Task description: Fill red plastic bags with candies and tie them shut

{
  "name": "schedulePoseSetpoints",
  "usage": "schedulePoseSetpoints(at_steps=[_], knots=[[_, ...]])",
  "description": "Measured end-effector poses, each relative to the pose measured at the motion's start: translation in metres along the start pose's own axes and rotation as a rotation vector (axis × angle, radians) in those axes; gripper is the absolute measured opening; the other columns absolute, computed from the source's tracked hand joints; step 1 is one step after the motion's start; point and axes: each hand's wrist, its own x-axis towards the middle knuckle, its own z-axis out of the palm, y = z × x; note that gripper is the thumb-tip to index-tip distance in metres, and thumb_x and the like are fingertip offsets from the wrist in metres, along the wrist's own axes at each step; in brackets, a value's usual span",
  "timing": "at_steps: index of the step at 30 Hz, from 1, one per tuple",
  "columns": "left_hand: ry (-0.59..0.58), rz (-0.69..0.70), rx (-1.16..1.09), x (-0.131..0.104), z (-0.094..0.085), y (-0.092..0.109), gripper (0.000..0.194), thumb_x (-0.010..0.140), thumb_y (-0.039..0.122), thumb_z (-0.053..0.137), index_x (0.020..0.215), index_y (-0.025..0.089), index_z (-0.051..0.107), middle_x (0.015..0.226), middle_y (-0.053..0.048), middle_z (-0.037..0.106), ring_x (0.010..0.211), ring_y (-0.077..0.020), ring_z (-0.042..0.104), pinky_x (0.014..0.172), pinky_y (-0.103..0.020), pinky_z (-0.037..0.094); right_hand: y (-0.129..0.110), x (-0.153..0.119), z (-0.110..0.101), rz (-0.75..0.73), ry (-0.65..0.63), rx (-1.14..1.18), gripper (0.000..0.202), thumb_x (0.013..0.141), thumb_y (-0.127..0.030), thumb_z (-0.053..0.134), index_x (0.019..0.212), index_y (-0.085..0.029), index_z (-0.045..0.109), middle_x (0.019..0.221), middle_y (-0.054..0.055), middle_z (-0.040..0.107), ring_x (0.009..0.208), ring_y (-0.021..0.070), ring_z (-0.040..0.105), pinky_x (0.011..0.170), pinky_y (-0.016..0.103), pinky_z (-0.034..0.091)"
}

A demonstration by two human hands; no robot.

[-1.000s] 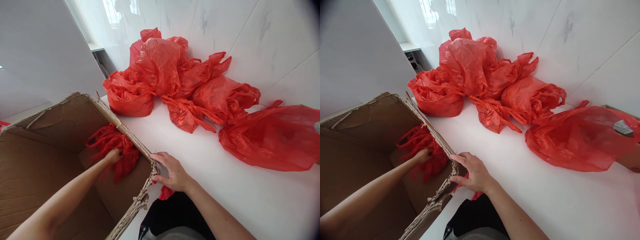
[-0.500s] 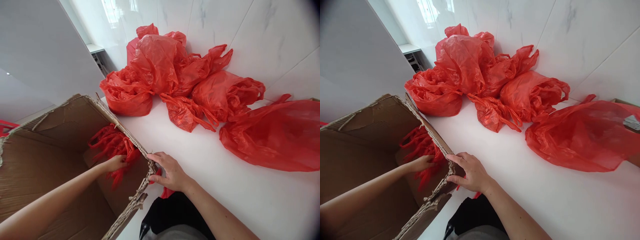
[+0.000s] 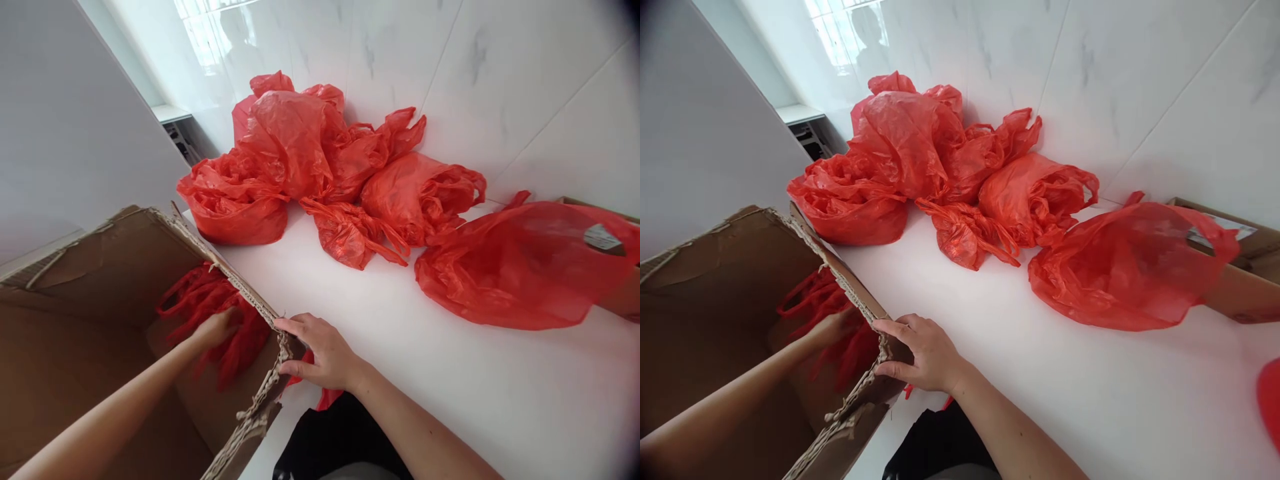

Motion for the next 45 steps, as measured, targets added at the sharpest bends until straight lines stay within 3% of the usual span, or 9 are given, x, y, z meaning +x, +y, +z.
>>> schedulePoseSetpoints(at_steps=[5,9,14,18,24,30,37,41,45], knots=[[0.553,-0.138,-0.020,-0.014,-0.102,0.012,0.028,0.094,0.039,0.046,0.107,0.018,0.059,0.087,-0.003,0.066,0.079,-0.0181,0.060,0.072,-0.031,0.048,0.001,0.001,0.001,-0.010,0.019,-0.004,0.066,0.084,-0.061,0.059,0.142,-0.034,0.042,0.118,0.005,0.059,0.101,0.0184,0.057,0.093,0.033,0.044],[0.859,0.103,-0.023,-0.019,-0.147,0.076,0.033,0.096,0.040,0.038,0.113,0.015,0.052,0.099,-0.007,0.064,0.084,-0.0173,0.060,0.078,-0.030,0.048,0.002,0.002,0.001,-0.025,0.018,-0.019,0.067,0.084,-0.063,0.057,0.143,-0.034,0.040,0.119,0.005,0.059,0.104,0.0191,0.057,0.092,0.034,0.044],[0.664,0.777,0.132,0.017,-0.139,0.197,0.031,0.094,0.033,0.047,0.122,0.025,0.059,0.127,-0.002,0.062,0.117,-0.0179,0.054,0.100,-0.030,0.041,0.001,0.000,0.000,-0.012,-0.004,-0.035,0.067,0.086,-0.061,0.057,0.144,-0.035,0.038,0.121,0.006,0.058,0.107,0.0198,0.056,0.093,0.034,0.044],[0.571,0.966,0.282,0.059,-0.133,0.260,0.047,0.090,0.019,0.048,0.137,0.024,0.050,0.141,-0.005,0.054,0.127,-0.0236,0.046,0.101,-0.038,0.039,0.001,-0.002,0.001,0.007,-0.002,-0.051,0.068,0.084,-0.063,0.057,0.144,-0.037,0.037,0.118,0.005,0.058,0.102,0.0195,0.057,0.091,0.034,0.045],[0.481,0.975,0.448,0.091,-0.147,0.289,0.038,0.078,0.025,0.063,0.115,0.019,0.067,0.109,-0.012,0.066,0.108,-0.0305,0.055,0.094,-0.046,0.039,0.002,0.001,0.000,0.033,-0.012,-0.067,0.069,0.082,-0.068,0.055,0.143,-0.041,0.038,0.115,0.003,0.059,0.101,0.0194,0.058,0.090,0.034,0.046],[0.384,1.016,0.474,0.102,-0.159,0.311,0.031,0.066,0.030,0.070,0.096,0.023,0.074,0.130,-0.009,0.055,0.123,-0.0318,0.046,0.099,-0.042,0.037,0.003,0.001,0.000,0.030,0.003,-0.047,0.069,0.082,-0.068,0.054,0.143,-0.041,0.037,0.118,0.003,0.059,0.105,0.0193,0.058,0.093,0.034,0.044],[0.303,0.963,0.346,0.054,-0.181,0.281,0.022,0.072,0.025,0.058,0.090,0.017,0.068,0.091,-0.004,0.062,0.084,-0.0198,0.061,0.076,-0.029,0.047,0.002,-0.002,-0.003,0.023,-0.009,-0.001,0.064,0.087,-0.063,0.054,0.144,-0.038,0.039,0.117,0.004,0.058,0.103,0.0183,0.056,0.093,0.033,0.044],[0.357,0.801,0.101,-0.016,-0.211,0.213,0.030,0.083,0.034,0.045,0.101,0.014,0.059,0.085,-0.002,0.061,0.076,-0.0157,0.061,0.070,-0.028,0.050,0.002,-0.002,-0.004,0.021,-0.022,0.017,0.063,0.088,-0.060,0.054,0.144,-0.037,0.038,0.120,0.004,0.057,0.106,0.0179,0.055,0.095,0.033,0.043],[0.219,0.345,-0.594,-0.070,-0.207,0.125,0.066,0.073,0.061,0.057,0.123,0.019,0.056,0.087,-0.001,0.069,0.080,-0.0210,0.066,0.071,-0.036,0.054,0.003,-0.002,-0.003,0.002,-0.024,0.010,0.062,0.089,-0.059,0.053,0.144,-0.034,0.039,0.118,0.005,0.057,0.102,0.0187,0.055,0.093,0.035,0.043]])
